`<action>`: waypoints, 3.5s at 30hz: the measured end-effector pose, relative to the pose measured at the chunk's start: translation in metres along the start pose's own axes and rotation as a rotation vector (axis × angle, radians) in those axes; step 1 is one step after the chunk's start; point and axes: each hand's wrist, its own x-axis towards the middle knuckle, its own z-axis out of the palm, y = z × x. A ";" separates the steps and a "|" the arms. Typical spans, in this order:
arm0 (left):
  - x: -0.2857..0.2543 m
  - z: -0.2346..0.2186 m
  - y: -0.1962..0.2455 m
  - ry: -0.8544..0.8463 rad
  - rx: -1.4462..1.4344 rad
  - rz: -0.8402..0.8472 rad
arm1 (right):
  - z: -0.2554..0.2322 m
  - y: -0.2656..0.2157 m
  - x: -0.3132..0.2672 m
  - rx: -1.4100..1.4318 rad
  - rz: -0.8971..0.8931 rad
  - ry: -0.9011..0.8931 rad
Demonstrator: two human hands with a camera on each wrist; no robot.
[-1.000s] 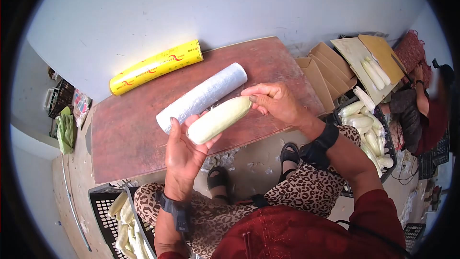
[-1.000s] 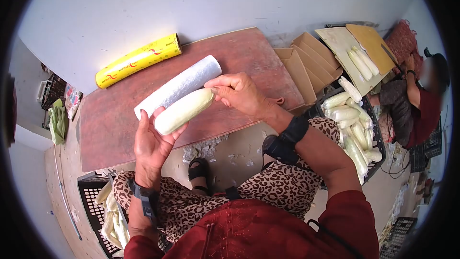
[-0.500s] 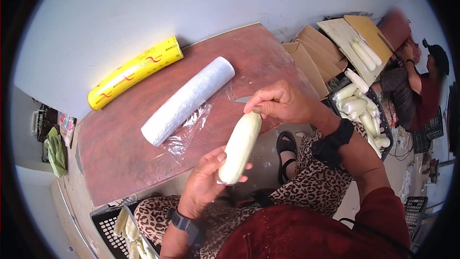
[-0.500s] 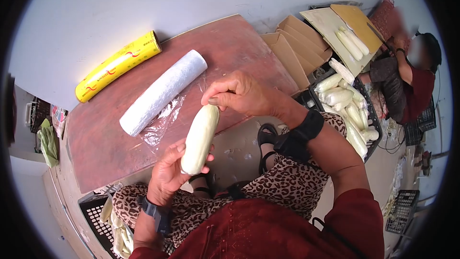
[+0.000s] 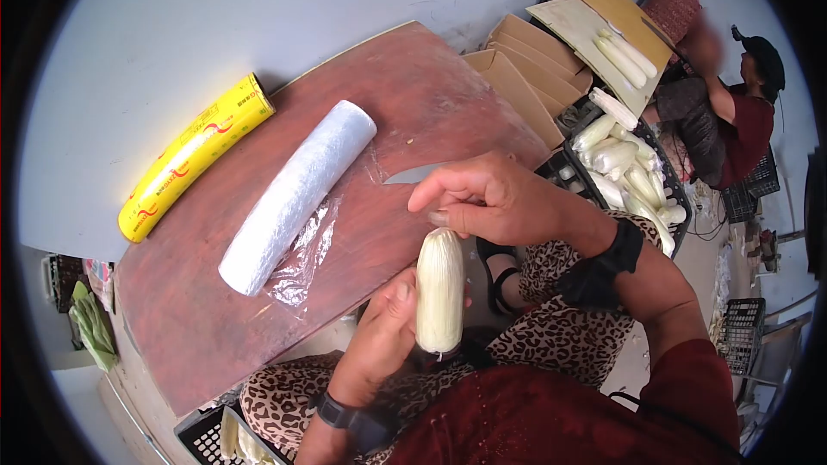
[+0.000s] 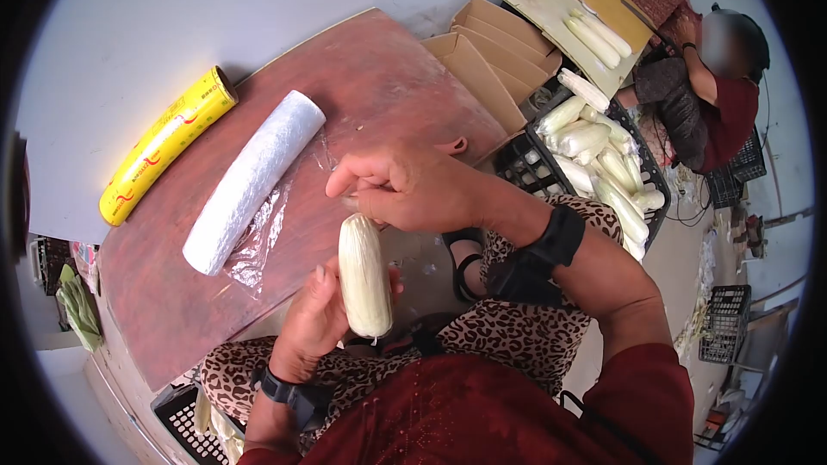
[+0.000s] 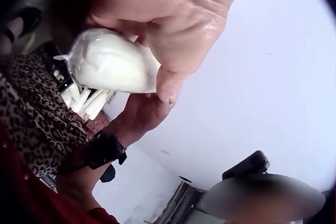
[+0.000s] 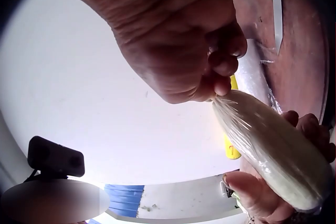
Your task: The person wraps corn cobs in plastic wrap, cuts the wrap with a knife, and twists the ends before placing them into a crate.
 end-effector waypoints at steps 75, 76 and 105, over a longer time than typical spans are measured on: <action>0.014 0.003 -0.004 0.105 0.399 0.336 | 0.025 0.004 0.027 0.054 0.033 -0.001; 0.011 0.008 -0.002 0.133 0.423 0.331 | 0.024 0.007 0.028 0.049 0.037 0.007; 0.009 -0.012 -0.010 0.068 0.302 0.246 | 0.024 0.011 0.013 0.010 -0.131 -0.332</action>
